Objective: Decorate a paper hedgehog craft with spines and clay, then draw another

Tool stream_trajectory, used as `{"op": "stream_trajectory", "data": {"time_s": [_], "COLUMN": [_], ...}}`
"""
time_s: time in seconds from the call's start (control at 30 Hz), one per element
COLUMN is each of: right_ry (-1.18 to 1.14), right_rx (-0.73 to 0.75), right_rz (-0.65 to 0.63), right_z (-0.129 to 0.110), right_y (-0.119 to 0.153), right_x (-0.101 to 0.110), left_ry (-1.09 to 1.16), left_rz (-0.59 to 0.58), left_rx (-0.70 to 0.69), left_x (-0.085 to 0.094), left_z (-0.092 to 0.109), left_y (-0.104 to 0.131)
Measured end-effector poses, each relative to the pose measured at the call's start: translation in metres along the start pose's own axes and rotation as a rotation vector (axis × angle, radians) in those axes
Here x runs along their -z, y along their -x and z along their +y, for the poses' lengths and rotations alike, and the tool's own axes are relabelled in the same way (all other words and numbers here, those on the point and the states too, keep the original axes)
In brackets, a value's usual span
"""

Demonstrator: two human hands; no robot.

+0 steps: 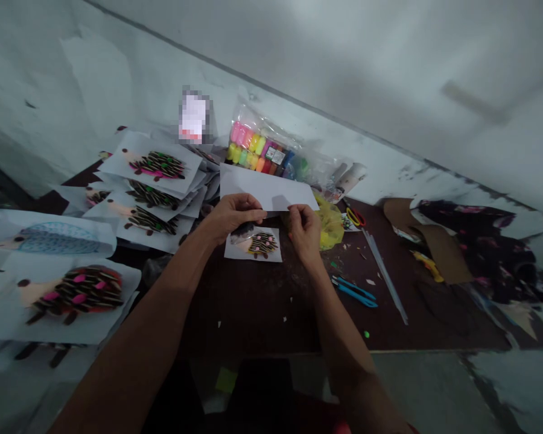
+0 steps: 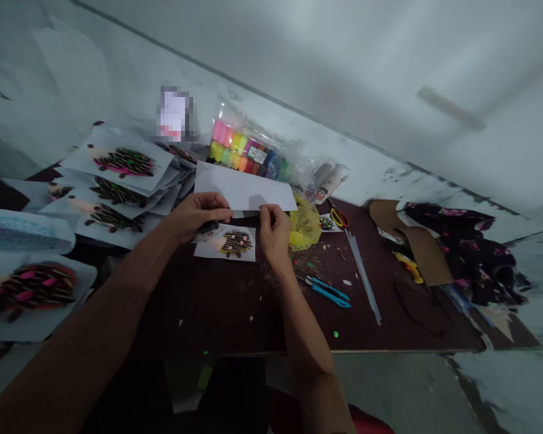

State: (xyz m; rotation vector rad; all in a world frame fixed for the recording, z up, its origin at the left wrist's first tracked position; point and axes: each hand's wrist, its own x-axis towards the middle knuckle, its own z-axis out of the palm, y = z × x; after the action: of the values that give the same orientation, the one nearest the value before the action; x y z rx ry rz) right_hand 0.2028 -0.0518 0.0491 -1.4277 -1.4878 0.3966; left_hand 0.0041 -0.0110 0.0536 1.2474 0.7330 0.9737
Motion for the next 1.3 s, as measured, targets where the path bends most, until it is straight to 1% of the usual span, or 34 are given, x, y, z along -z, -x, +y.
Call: {"op": "stream_trajectory", "data": {"time_s": [0.03,0.1,0.17,0.2,0.27,0.33,0.4,0.5,0.57,0.67,0.83,0.87,0.93,1.0,1.07,1.13,1.3], "right_ry": [0.093,0.278,0.425,0.457,0.402,0.224,0.027,-0.137,-0.164,-0.137,-0.088,-0.076,-0.028,0.045,0.118,0.192,0.349], "right_rx": [0.017,0.011,0.011,0.030,0.092,0.134,0.139,0.162,0.143,0.121,0.155,0.168,0.178,0.169,0.165,0.174,0.192], "right_rz": [0.066,0.114,0.106,0.101,0.069,-0.008,-0.089,-0.157,-0.153,-0.124,-0.106,-0.104,-0.127,-0.199,-0.295,-0.361,-0.445], "right_z": [0.004,0.010,0.014,0.014,0.010,0.003,-0.006,-0.018,-0.023,-0.025,-0.024,-0.024,-0.022,-0.020,-0.019,-0.018,-0.019], "right_y": [-0.002,-0.005,-0.008,-0.008,-0.007,-0.003,0.002,0.009,0.012,0.015,0.018,0.018,0.017,0.017,0.018,0.019,0.022], "right_x": [0.004,0.011,0.016,0.017,0.016,0.011,0.003,-0.008,-0.013,-0.016,-0.017,-0.017,-0.017,-0.018,-0.019,-0.020,-0.023], "left_ry": [0.007,-0.004,-0.049,-0.080,-0.158,-0.226,-0.251,-0.248,-0.257,-0.269,-0.305,-0.320,-0.357,-0.388,-0.390,-0.382,-0.397], "left_rz": [0.017,0.027,0.027,0.025,0.020,-0.002,-0.029,-0.068,-0.094,-0.126,-0.163,-0.150,-0.073,0.061,0.160,0.181,0.130], "left_rx": [-0.011,-0.027,-0.015,0.000,0.036,0.059,0.050,0.025,0.019,0.001,-0.018,-0.012,0.009,0.036,0.046,0.038,0.040], "left_x": [0.002,0.005,0.007,0.007,0.007,0.007,0.007,0.006,0.006,0.006,0.005,0.007,0.012,0.018,0.023,0.024,0.018], "left_z": [0.001,0.002,0.003,0.003,0.001,0.000,0.000,0.001,0.001,0.001,0.005,0.006,0.009,0.011,0.014,0.018,0.026], "left_y": [0.000,0.000,-0.001,-0.001,-0.002,-0.002,-0.001,0.000,0.001,0.001,0.003,0.003,0.003,0.004,0.004,0.006,0.010]}}
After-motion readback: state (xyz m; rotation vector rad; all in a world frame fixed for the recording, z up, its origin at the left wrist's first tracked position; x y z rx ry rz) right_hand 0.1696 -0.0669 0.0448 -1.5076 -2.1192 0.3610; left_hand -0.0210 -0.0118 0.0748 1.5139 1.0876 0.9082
